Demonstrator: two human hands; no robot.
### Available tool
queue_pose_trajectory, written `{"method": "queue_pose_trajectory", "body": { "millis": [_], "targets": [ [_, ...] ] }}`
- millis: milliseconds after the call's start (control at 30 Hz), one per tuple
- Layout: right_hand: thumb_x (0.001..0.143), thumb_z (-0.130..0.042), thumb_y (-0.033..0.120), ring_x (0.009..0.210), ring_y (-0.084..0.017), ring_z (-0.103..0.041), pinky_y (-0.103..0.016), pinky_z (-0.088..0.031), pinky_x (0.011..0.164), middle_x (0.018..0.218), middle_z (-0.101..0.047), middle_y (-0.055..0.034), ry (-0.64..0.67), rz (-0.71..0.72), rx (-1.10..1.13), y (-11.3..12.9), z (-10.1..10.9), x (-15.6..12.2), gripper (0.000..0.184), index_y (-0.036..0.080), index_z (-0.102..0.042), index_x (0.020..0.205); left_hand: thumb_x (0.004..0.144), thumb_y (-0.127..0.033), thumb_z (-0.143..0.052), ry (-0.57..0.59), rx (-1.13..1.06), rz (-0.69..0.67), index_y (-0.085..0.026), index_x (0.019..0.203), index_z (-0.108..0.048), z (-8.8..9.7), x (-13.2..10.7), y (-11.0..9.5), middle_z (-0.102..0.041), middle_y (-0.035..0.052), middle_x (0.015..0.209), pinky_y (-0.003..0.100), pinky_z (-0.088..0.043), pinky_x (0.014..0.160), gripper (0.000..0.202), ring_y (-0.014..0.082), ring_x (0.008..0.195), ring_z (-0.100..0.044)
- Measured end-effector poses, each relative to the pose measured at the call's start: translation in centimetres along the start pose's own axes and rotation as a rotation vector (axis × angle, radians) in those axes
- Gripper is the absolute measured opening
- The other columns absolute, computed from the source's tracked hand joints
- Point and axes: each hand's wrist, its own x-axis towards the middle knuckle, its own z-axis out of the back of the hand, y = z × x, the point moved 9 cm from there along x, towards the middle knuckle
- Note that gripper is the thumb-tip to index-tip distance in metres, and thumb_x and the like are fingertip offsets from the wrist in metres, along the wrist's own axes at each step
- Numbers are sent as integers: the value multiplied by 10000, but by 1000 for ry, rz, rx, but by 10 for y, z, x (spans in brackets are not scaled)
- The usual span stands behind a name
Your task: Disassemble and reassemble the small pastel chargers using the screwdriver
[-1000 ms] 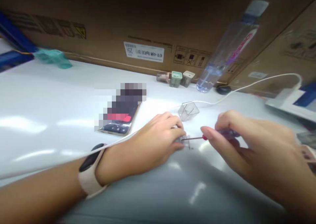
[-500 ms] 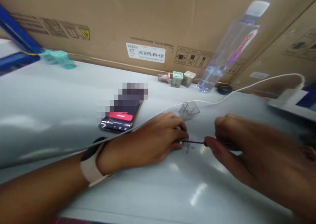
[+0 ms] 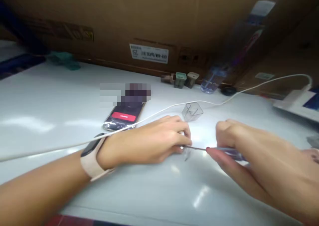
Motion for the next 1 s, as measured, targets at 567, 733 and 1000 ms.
{"method": "queue_pose_trajectory", "body": {
  "millis": [567, 733, 1000],
  "targets": [
    [1116, -422, 497, 445, -172, -542, -318, -362, 474, 531, -547, 4, -179, -111, -231, -21, 8, 4, 470, 230, -560, 755, 1025, -319, -730, -152, 23, 76, -170, 1181, -758, 7, -7, 5, -729, 89, 1154, 386, -520, 1025, 218, 266, 1142, -656],
    [1120, -437, 418, 339, -113, -384, -293, -260, 423, 430, -377, 60, -169, -154, -226, -16, 13, 9, 526, 254, -443, 620, 1022, -360, -732, -148, 27, 132, -175, 1122, -759, 5, -8, 9, -732, 89, 1126, 391, -510, 1043, 212, 280, 1132, -660],
    [1144, -391, 380, 336, -103, -392, -293, -268, 380, 487, -444, 54, -92, -74, -117, -5, 9, 13, 493, 249, -481, 678, 1060, -229, -649, -155, -31, 89, -162, 1174, -767, 6, -6, 6, -725, 90, 1182, 391, -522, 1051, 177, 260, 1154, -646]
  ]
}}
